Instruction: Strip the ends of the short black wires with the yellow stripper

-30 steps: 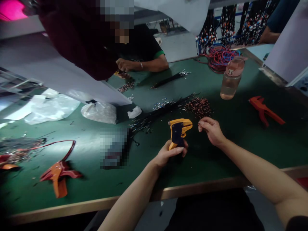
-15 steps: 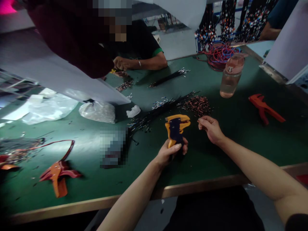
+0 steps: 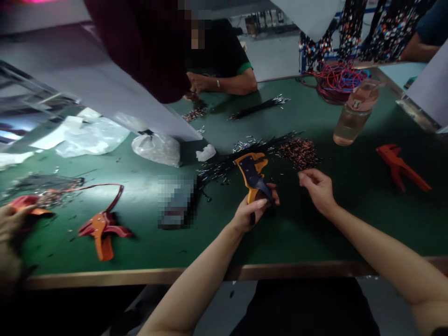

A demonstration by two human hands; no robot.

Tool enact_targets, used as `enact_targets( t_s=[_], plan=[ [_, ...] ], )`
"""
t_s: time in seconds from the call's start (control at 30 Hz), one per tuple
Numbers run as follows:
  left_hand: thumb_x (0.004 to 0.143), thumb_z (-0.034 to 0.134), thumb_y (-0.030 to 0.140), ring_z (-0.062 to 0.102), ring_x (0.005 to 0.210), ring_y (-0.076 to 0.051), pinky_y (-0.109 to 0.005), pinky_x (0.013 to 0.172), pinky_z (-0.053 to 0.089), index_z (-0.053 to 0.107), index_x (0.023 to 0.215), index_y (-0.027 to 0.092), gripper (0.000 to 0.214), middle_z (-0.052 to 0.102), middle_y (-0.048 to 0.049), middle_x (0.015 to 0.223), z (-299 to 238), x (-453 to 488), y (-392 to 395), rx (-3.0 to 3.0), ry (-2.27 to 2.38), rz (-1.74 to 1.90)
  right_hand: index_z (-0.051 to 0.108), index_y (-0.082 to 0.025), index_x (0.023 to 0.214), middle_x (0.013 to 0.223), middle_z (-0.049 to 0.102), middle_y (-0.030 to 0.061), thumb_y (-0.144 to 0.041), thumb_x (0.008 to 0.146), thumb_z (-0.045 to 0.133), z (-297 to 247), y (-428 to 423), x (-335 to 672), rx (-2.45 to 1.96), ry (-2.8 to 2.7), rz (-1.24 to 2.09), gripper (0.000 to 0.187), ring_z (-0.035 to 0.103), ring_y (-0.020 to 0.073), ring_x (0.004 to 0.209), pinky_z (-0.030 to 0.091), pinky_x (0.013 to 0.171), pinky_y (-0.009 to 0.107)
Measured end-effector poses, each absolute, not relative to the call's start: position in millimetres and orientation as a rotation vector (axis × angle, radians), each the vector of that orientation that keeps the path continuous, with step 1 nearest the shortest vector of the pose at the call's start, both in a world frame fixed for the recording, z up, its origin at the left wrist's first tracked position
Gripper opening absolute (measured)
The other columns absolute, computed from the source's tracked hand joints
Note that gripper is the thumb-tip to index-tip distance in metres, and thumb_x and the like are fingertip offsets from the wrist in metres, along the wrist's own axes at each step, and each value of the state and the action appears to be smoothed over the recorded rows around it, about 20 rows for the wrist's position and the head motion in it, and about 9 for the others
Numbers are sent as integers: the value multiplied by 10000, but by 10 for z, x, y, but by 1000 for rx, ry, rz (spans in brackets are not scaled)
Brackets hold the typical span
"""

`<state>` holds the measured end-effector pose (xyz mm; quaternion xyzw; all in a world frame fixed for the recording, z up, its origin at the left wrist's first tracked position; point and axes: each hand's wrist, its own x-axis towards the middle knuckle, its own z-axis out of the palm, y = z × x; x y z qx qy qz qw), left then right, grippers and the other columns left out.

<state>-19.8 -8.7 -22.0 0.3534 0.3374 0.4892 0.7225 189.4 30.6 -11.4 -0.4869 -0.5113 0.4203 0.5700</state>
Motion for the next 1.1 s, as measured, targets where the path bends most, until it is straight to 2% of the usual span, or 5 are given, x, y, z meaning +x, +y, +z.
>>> enact_targets(
  t_s=[0.13, 0.2, 0.3, 0.57, 1.1],
  plan=[
    [622, 861, 413, 654, 845, -215, -372, 851, 490, 685, 1136, 160, 599, 697, -71, 942, -232, -212, -103, 836, 712, 1055, 716, -243, 797, 710, 718, -1, -249, 859, 692, 164, 149, 1925, -1025, -1771, 354, 67, 646, 156, 633, 476, 664, 314],
    [626, 868, 417, 656, 862, -220, -370, 859, 495, 685, 1147, 159, 609, 701, -83, 968, -211, -216, -113, 861, 713, 1027, 717, -255, 844, 736, 745, -11, -158, 844, 700, 245, 54, 1930, -924, -1908, 74, 98, 674, 151, 646, 474, 712, 319],
    [625, 884, 422, 659, 871, -215, -358, 859, 503, 683, 1163, 165, 629, 702, -88, 996, -160, -214, -139, 893, 698, 960, 687, -254, 912, 749, 753, -16, -84, 834, 692, 248, -82, 1901, -945, -1891, -119, 187, 681, 149, 634, 460, 725, 326],
    [666, 859, 489, 653, 924, -227, -377, 892, 528, 674, 1197, 154, 654, 703, -97, 1041, -81, -185, -241, 1032, 723, 754, 656, -263, 932, 724, 749, -36, -94, 851, 662, 253, -241, 1783, -1011, -1914, -118, 187, 672, 143, 595, 431, 722, 343],
    [693, 838, 487, 638, 862, -204, -343, 833, 531, 690, 1126, 148, 570, 680, -74, 945, -105, -166, -233, 1014, 860, 800, 647, -270, 908, 713, 747, -50, -122, 862, 647, 159, -198, 1800, -1015, -1939, -56, 155, 648, 124, 568, 425, 751, 343]
  ],
)
